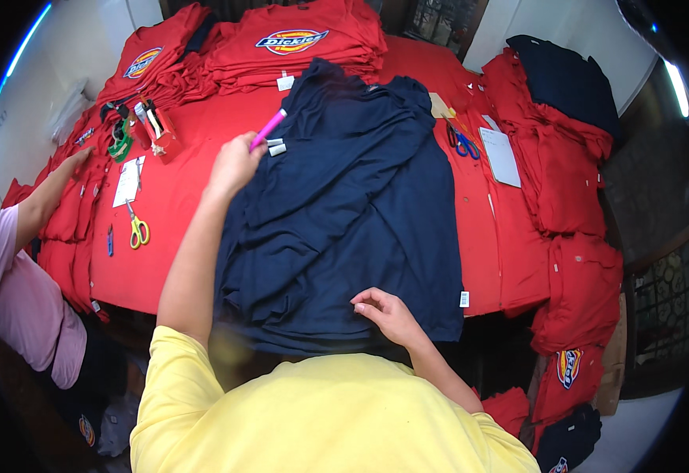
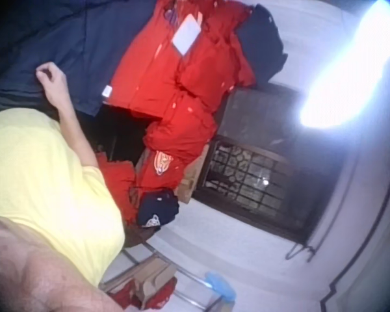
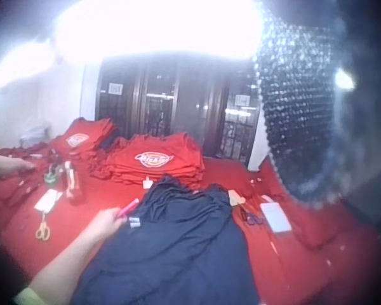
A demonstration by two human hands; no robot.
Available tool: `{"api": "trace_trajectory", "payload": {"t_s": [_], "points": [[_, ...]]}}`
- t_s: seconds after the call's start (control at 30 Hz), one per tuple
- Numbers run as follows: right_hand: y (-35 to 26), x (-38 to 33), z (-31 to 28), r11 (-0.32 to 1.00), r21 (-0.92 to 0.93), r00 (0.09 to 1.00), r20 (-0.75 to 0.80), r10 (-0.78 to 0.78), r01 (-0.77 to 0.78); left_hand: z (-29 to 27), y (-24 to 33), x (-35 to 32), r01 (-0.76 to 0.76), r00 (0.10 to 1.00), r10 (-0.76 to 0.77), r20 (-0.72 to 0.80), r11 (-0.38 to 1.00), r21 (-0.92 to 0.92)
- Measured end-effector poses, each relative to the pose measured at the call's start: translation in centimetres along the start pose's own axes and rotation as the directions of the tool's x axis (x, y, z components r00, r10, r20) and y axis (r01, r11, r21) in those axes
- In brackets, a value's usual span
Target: The person marks a blue garment with a pink pen and then uses scissors to cut along the edge of the fabric.
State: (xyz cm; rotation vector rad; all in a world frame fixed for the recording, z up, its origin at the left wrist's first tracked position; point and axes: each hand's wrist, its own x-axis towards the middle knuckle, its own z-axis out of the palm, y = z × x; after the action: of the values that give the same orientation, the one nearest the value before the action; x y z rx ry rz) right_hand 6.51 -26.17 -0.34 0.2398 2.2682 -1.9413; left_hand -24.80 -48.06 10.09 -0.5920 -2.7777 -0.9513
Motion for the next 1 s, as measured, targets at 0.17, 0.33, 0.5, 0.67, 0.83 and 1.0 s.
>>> {"api": "trace_trajectory", "payload": {"t_s": [0.17, 0.33, 0.5, 0.67, 0.83, 1.0], "points": [[-0.3, 0.2, 0.0, 0.999, -0.034, 1.0, 0.012, 0.013, -0.013, 6.1, -3.8, -1.6, 0.022, 0.992, -0.001, -0.126, 0.985, 0.169], [0.5, 0.1, 0.3, 1.0, -0.011, 1.0, -0.012, -0.005, 0.004, 4.0, -5.3, 0.5, -0.053, 0.926, 0.048, -0.375, 0.999, -0.005], [0.0, 0.1, 0.0, 0.999, -0.035, 1.0, -0.017, 0.004, -0.005, -2.1, -1.6, 4.7, 0.015, 0.999, -0.012, -0.053, 0.998, 0.053], [0.8, 0.6, -0.4, 0.998, -0.06, 0.999, -0.03, 0.013, -0.015, 4.7, -0.4, 1.5, 0.078, 0.983, -0.124, 0.136, 0.951, 0.301], [0.5, 0.3, 0.9, 1.0, -0.029, 1.0, -0.007, -0.005, 0.004, 2.3, -2.8, 2.9, -0.224, 0.885, 0.199, -0.422, 0.974, -0.011], [-0.3, -0.3, -0.7, 0.981, 0.187, 0.999, -0.013, -0.04, 0.042, -4.3, 7.1, 2.8, -0.214, 0.973, 0.192, -0.131, 0.959, -0.184]]}}
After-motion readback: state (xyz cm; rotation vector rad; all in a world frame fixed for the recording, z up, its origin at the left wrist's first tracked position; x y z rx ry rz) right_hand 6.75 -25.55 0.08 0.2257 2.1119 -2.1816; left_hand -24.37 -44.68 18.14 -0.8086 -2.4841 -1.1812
